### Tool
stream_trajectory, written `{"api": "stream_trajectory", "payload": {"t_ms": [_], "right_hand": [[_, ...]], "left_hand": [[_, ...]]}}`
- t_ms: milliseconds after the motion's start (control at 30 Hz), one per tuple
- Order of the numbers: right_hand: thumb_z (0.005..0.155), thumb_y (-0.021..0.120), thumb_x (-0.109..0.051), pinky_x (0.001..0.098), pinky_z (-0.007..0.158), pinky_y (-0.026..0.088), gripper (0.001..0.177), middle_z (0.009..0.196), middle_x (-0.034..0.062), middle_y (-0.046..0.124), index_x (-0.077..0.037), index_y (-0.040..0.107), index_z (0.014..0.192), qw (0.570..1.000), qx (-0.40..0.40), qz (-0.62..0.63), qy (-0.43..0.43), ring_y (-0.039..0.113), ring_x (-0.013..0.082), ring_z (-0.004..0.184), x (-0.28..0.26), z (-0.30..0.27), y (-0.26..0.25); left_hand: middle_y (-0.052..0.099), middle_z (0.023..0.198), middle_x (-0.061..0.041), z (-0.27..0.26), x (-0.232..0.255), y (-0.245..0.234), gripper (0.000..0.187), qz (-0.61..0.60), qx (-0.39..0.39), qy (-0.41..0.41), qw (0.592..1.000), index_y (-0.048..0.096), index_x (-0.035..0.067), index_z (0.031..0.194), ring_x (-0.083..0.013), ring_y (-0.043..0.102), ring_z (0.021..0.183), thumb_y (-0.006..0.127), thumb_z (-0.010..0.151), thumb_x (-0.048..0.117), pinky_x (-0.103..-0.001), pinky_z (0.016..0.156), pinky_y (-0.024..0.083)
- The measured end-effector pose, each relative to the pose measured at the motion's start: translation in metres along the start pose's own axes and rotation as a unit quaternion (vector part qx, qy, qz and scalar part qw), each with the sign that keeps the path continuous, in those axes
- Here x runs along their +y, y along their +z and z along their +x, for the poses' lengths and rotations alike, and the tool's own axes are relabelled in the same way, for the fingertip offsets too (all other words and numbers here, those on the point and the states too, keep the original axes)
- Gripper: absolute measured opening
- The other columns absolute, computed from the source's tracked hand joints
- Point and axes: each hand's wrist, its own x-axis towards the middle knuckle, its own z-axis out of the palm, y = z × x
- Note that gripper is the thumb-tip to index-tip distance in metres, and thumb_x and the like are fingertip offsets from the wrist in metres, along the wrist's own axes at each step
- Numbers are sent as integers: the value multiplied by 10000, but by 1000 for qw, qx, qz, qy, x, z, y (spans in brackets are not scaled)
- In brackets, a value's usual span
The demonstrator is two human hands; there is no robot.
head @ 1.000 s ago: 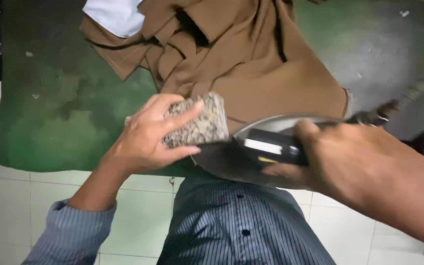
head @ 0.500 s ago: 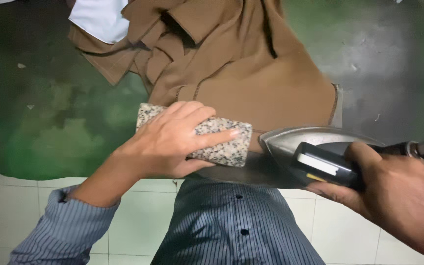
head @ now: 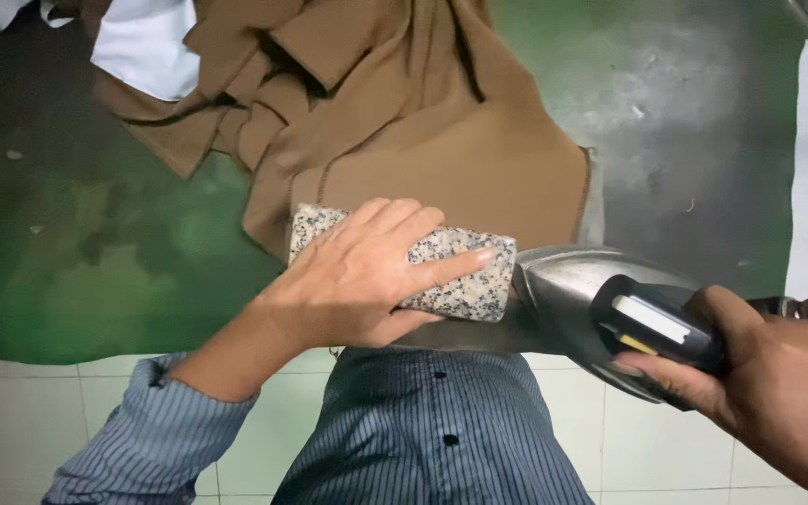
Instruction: The person irons brown fabric pieces on a padded workbench using an iron and a stone block. They smooth the fabric by hand, press the iron along the material, and then apply pressure with the stone block to flatten the seams and hems.
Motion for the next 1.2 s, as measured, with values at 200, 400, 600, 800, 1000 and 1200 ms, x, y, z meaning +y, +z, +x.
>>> {"api": "stream_trajectory", "payload": {"t_ms": [200, 400, 600, 800, 1000, 1200], "right_hand": [[726, 674, -874, 316, 649, 552, 697, 662, 1, 804, -250, 578, 1019, 988, -112, 92, 61, 809, 222, 696, 17, -1, 10], [810, 735, -750, 305, 642, 615, 593, 663, -7, 818, -229, 596, 1058, 970, -167, 161, 76, 828, 184, 440, 21, -1, -2], [826, 854, -593, 337, 543, 622, 508, 622, 109, 834, -189, 660, 1065, 944, -190, 247, 110, 803, 269, 434, 19, 2, -29], [849, 976, -204, 508, 496, 588, 401, 800, 265, 794, -130, 906, 1236, 858, -160, 433, 225, 632, 375, 568, 25, 14, -34], [906, 926, -216, 568, 383, 528, 386, 824, 337, 708, 41, 778, 1154, 836, -73, 512, 184, 635, 480, 476, 38, 68, 24], [975, 889, -328, 244, 859, 472, 331, 1074, -74, 642, -180, 648, 1148, 745, 163, 644, 60, 570, 64, 952, 72, 148, 105]], "left_hand": [[588, 1183, -206, 20, 14, 9, 790, -10, 10, 3, 1000, 615, 161, 1487, -341, 561, 947, 964, 808, 364, -467, 794, 484], [579, 1151, -186, 36, 26, 17, 827, -13, -6, -12, 1000, 619, 169, 1483, -333, 570, 947, 986, 777, 393, -469, 811, 492], [580, 1180, -188, 52, 41, 25, 843, -7, -11, -29, 999, 601, 176, 1510, -334, 572, 968, 973, 792, 413, -469, 830, 498], [607, 1177, -183, 76, 62, 41, 878, 8, -2, -46, 999, 551, 177, 1559, -282, 572, 984, 937, 838, 499, -434, 814, 503], [583, 1222, -129, 92, 79, 56, 923, 17, -12, -78, 997, 491, 277, 1605, -271, 542, 969, 919, 849, 591, -414, 802, 470], [570, 1178, -79, 109, 91, 68, 923, 65, -6, -81, 995, 499, 303, 1586, -248, 527, 960, 921, 826, 614, -401, 806, 453]]}}
